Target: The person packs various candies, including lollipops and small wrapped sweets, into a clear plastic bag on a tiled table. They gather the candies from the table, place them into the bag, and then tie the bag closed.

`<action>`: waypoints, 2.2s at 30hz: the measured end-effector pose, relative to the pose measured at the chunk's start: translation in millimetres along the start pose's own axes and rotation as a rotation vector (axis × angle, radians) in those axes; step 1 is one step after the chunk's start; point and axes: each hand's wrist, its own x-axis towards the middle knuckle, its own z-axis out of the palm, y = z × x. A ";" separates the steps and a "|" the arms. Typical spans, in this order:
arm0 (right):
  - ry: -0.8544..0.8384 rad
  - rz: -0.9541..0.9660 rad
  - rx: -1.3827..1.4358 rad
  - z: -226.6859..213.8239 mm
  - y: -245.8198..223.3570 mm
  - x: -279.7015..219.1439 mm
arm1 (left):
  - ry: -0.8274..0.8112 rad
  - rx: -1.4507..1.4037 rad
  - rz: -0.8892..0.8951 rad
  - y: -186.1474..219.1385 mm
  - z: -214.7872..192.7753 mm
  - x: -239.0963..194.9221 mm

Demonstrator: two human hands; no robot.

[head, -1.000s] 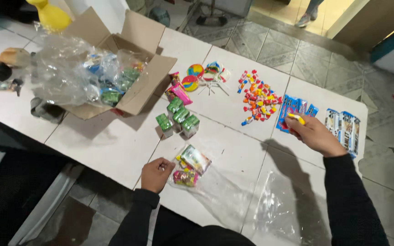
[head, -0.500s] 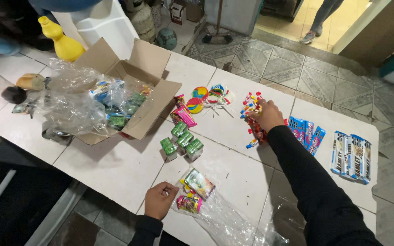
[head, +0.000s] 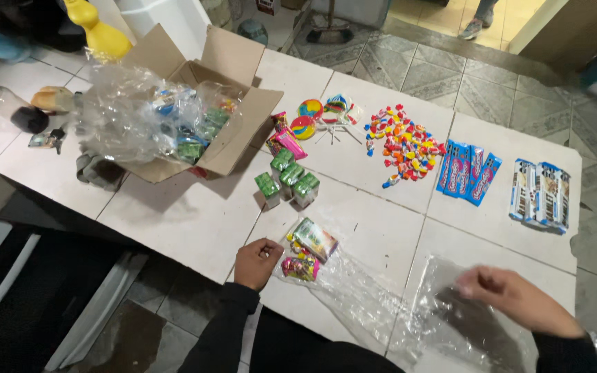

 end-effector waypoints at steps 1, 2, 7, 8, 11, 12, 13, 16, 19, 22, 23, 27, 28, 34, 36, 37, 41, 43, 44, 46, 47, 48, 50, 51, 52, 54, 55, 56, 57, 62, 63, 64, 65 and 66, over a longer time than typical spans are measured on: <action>-0.004 0.007 0.004 14.9 16.3 -20.8 | -0.006 0.004 -0.006 -1.4 -0.4 -1.7; -0.106 0.179 0.070 28.1 31.7 -40.5 | 0.002 -0.033 -0.026 -1.2 0.1 0.4; -0.228 0.391 0.134 99.3 14.7 -75.6 | -0.002 -0.085 -0.053 5.1 -1.5 2.5; -0.164 0.211 0.171 112.1 27.7 -63.7 | 0.000 -0.134 -0.043 6.9 -3.2 -1.1; -0.095 -0.035 0.161 141.7 3.3 -39.5 | -0.002 -0.180 -0.045 11.8 -8.0 -8.5; -0.091 -0.110 0.107 148.2 -16.7 -31.6 | -0.002 -0.182 -0.052 14.8 -9.6 -8.1; -0.091 -0.111 0.110 158.1 -10.8 -12.0 | -0.003 -0.179 -0.051 16.2 -14.3 -9.6; -0.209 -0.447 0.193 185.0 -14.2 31.3 | -0.081 -0.381 -0.097 19.8 -22.7 -16.4; -0.147 -0.346 -0.144 210.0 -50.8 58.8 | -0.097 -0.354 -0.036 25.0 -26.2 -20.2; 0.014 -0.968 -0.204 238.6 -63.5 91.7 | -0.060 -0.332 0.005 26.8 -30.0 -25.8; 0.052 -0.870 -0.270 245.5 -69.0 96.4 | -0.058 -0.340 0.013 26.1 -30.1 -25.6; 0.108 -0.571 -0.425 262.1 -106.7 89.8 | -0.042 -0.321 0.024 26.5 -28.0 -24.6; 0.105 -0.574 -0.428 264.1 -116.8 89.8 | -0.037 -0.323 0.023 28.4 -29.2 -24.7; 0.071 -0.699 -0.650 283.1 -120.3 98.9 | -0.131 -0.228 0.004 38.8 -34.9 -27.7; 0.143 -0.548 -0.716 297.9 -106.0 116.5 | -0.170 -0.135 -0.031 40.9 -38.9 -29.4; 0.142 -0.553 -0.720 303.7 -100.2 128.9 | -0.164 -0.137 -0.031 43.7 -39.5 -28.7; 0.349 -1.188 -0.727 308.7 -79.6 141.1 | -0.201 -0.059 0.022 42.1 -40.2 -24.1; 0.267 -1.145 -0.611 301.4 -79.1 133.7 | -0.215 -0.057 0.009 39.9 -37.2 -21.2; 0.235 -1.099 -0.723 299.1 -82.8 131.2 | -0.208 -0.011 0.027 40.9 -35.5 -21.1; 0.204 -1.054 -0.835 295.2 -91.4 128.8 | -0.198 0.036 0.046 42.0 -34.2 -22.3; 0.159 -0.977 -1.000 293.4 -95.9 129.2 | -0.213 0.074 0.023 42.1 -34.4 -23.6; 0.113 -0.891 -1.161 291.8 -99.2 128.6 | -0.230 0.110 0.000 41.8 -33.6 -25.7; 0.090 -0.880 -1.096 285.2 -110.8 121.0 | -0.231 0.087 0.021 48.4 -37.2 -26.6; 0.066 -0.868 -1.031 282.3 -115.5 116.7 | -0.234 0.064 0.041 50.9 -38.3 -28.1; 0.061 -0.868 -1.030 284.7 -114.3 119.8 | -0.234 0.064 0.037 49.2 -36.9 -26.2; 0.206 -0.966 -1.119 289.3 -113.1 126.7 | -0.230 0.042 0.051 46.5 -35.0 -21.3; 0.204 -0.968 -1.118 292.1 -114.5 126.1 | -0.229 0.042 0.049 43.5 -35.4 -19.3; 0.150 -0.873 -1.004 293.0 -115.1 125.5 | -0.248 -0.012 0.026 41.5 -34.1 -16.2; 0.097 -0.778 -0.889 293.9 -115.8 124.8 | -0.267 -0.066 0.003 39.6 -32.9 -13.2; 0.075 -0.801 -1.063 297.4 -121.5 138.3 | -0.234 -0.056 0.033 42.1 -32.9 -20.4; 0.070 -0.802 -1.091 300.5 -124.3 144.0 | -0.234 -0.047 0.040 43.8 -32.6 -20.9; 0.072 -0.799 -1.091 296.3 -119.1 143.7 | -0.237 -0.048 0.042 44.8 -33.5 -22.2; 0.044 -0.804 -1.051 292.2 -114.0 143.4 | -0.232 -0.026 0.047 45.8 -34.6 -23.4; 0.016 -0.810 -1.009 289.2 -109.2 143.0 | -0.226 -0.003 0.050 46.3 -36.5 -25.0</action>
